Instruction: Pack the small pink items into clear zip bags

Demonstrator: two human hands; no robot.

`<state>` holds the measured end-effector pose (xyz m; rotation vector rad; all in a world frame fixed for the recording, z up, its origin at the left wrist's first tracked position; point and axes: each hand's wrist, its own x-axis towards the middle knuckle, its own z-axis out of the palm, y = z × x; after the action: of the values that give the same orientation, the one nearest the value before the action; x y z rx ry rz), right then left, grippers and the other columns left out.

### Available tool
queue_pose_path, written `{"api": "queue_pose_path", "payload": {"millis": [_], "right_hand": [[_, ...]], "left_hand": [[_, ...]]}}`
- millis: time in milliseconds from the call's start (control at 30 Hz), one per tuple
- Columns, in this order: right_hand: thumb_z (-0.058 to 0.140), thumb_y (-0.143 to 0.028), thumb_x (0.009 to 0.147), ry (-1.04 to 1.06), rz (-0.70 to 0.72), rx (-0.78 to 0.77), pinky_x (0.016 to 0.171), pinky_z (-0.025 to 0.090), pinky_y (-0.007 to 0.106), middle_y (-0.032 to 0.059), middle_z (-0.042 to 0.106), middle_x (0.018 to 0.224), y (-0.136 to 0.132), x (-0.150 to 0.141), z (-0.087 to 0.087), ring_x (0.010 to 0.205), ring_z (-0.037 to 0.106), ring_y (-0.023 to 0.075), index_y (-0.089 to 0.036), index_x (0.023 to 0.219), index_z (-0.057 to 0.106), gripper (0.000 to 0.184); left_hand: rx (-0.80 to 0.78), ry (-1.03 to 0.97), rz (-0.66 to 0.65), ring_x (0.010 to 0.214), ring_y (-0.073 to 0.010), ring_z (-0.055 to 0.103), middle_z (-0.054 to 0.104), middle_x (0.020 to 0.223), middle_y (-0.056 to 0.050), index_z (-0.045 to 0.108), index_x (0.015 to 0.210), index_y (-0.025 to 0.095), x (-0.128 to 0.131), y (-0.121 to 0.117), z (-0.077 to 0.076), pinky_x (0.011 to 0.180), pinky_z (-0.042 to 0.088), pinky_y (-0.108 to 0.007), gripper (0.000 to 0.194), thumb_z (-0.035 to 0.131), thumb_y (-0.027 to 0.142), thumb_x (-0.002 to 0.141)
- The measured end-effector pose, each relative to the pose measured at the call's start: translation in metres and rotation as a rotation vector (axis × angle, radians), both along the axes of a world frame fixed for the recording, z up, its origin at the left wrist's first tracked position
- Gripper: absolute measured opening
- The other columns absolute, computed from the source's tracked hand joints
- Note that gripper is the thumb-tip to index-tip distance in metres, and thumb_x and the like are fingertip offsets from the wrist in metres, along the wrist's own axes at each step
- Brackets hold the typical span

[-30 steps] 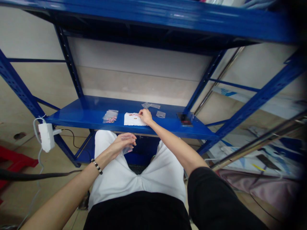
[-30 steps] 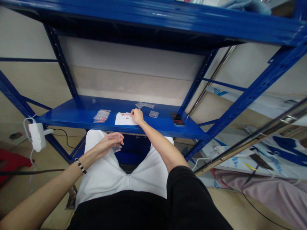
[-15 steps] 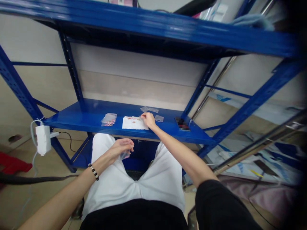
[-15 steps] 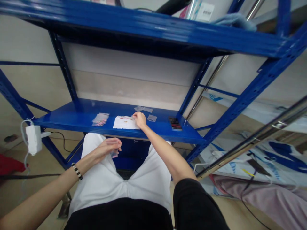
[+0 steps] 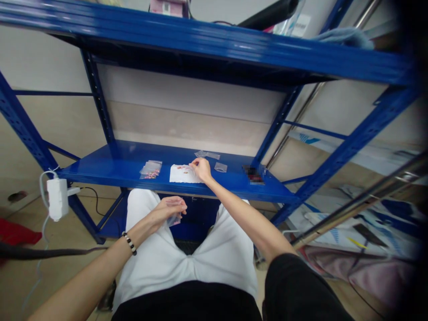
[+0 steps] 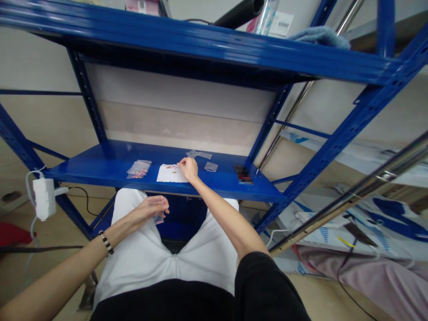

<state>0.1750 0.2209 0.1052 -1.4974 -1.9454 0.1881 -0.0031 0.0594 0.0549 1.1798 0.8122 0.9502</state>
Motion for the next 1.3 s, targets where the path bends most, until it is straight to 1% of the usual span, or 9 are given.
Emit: {"api": "queue_pose_path", "payload": {"millis": [167,267,533,700,833,1000,1100,1200,1300], "right_hand": [[0.069,-0.025,0.085,0.112,0.547,0.126,0.084,0.044,0.03,0.0043,0.069,0.09,-0.097,-0.007,0.01,0.09,0.061,0.0182,-0.018,0.082,0.073,0.009],[0.07,-0.023,0.085,0.054,0.672,0.081,0.085,0.043,0.031,0.0042,0.066,0.088,-0.144,-0.001,0.012,0.09,0.058,0.0183,-0.019,0.08,0.074,0.007],[0.066,-0.023,0.088,-0.138,0.837,-0.061,0.087,0.041,0.033,0.0045,0.065,0.095,-0.157,0.008,0.027,0.092,0.056,0.0187,-0.02,0.084,0.075,0.011],[0.052,-0.025,0.096,-0.106,0.772,-0.06,0.089,0.042,0.033,0.0058,0.062,0.102,-0.179,0.018,0.026,0.097,0.055,0.0195,-0.02,0.09,0.07,0.02],[0.047,-0.022,0.097,0.079,0.611,-0.064,0.083,0.043,0.031,0.0053,0.059,0.098,-0.204,0.027,0.007,0.091,0.055,0.0183,-0.02,0.088,0.062,0.018],[0.051,-0.033,0.095,0.525,0.341,-0.138,0.069,0.045,0.028,0.0014,0.058,0.088,-0.213,0.03,-0.031,0.077,0.058,0.0161,-0.023,0.102,0.056,0.013],[0.06,-0.04,0.088,0.865,0.243,-0.305,0.058,0.044,0.025,0.0003,0.061,0.085,-0.208,0.031,-0.047,0.067,0.059,0.0147,-0.024,0.118,0.052,0.036],[0.067,-0.042,0.082,0.991,0.198,-0.423,0.057,0.043,0.024,0.0012,0.063,0.074,-0.205,0.031,-0.053,0.064,0.057,0.0141,-0.018,0.099,0.064,0.029],[0.069,-0.041,0.079,1.026,0.18,-0.386,0.057,0.04,0.023,0.0008,0.061,0.069,-0.207,0.032,-0.054,0.061,0.053,0.0123,-0.016,0.078,0.067,0.025]], "left_hand": [[0.032,-0.022,-0.035,0.078,-0.0166,0.064,0.064,0.076,-0.005,0.068,0.083,0.015,-0.001,-0.007,0.007,0.07,0.05,-0.027,0.029,0.083,0.033,0.067],[0.041,-0.002,-0.08,0.075,-0.0163,0.063,0.066,0.079,-0.006,0.069,0.083,0.014,0.002,-0.016,0.011,0.067,0.05,-0.027,0.029,0.084,0.031,0.065],[0.062,0.076,-0.171,0.071,-0.0155,0.062,0.069,0.08,-0.008,0.07,0.08,0.012,0.008,-0.027,0.017,0.067,0.049,-0.028,0.024,0.082,0.029,0.067],[0.028,-0.051,-0.209,0.081,-0.0182,0.066,0.071,0.089,-0.01,0.073,0.094,0.013,0.01,-0.03,0.016,0.075,0.05,-0.03,0.028,0.079,0.031,0.073],[0.072,-0.013,-0.25,0.107,-0.0236,0.064,0.07,0.113,-0.012,0.071,0.109,0.016,0.009,-0.035,0.013,0.09,0.049,-0.033,0.036,0.077,0.029,0.076],[0.098,0.251,-0.246,0.083,-0.0262,0.072,0.075,0.092,-0.015,0.071,0.106,0.011,0.01,-0.033,0.005,0.062,0.052,-0.029,0.04,0.07,0.043,0.082],[0.073,0.233,-0.242,0.083,-0.0278,0.073,0.075,0.091,-0.017,0.071,0.103,0.009,0.017,-0.032,0.002,0.061,0.053,-0.029,0.043,0.066,0.047,0.084],[0.07,0.14,-0.195,0.093,-0.0279,0.071,0.075,0.097,-0.016,0.07,0.102,0.01,0.026,-0.033,0.001,0.077,0.055,-0.033,0.041,0.071,0.045,0.081],[0.093,0.088,-0.071,0.089,-0.0267,0.072,0.076,0.093,-0.015,0.068,0.099,0.011,0.032,-0.035,0.002,0.077,0.055,-0.034,0.041,0.07,0.047,0.081]]}}
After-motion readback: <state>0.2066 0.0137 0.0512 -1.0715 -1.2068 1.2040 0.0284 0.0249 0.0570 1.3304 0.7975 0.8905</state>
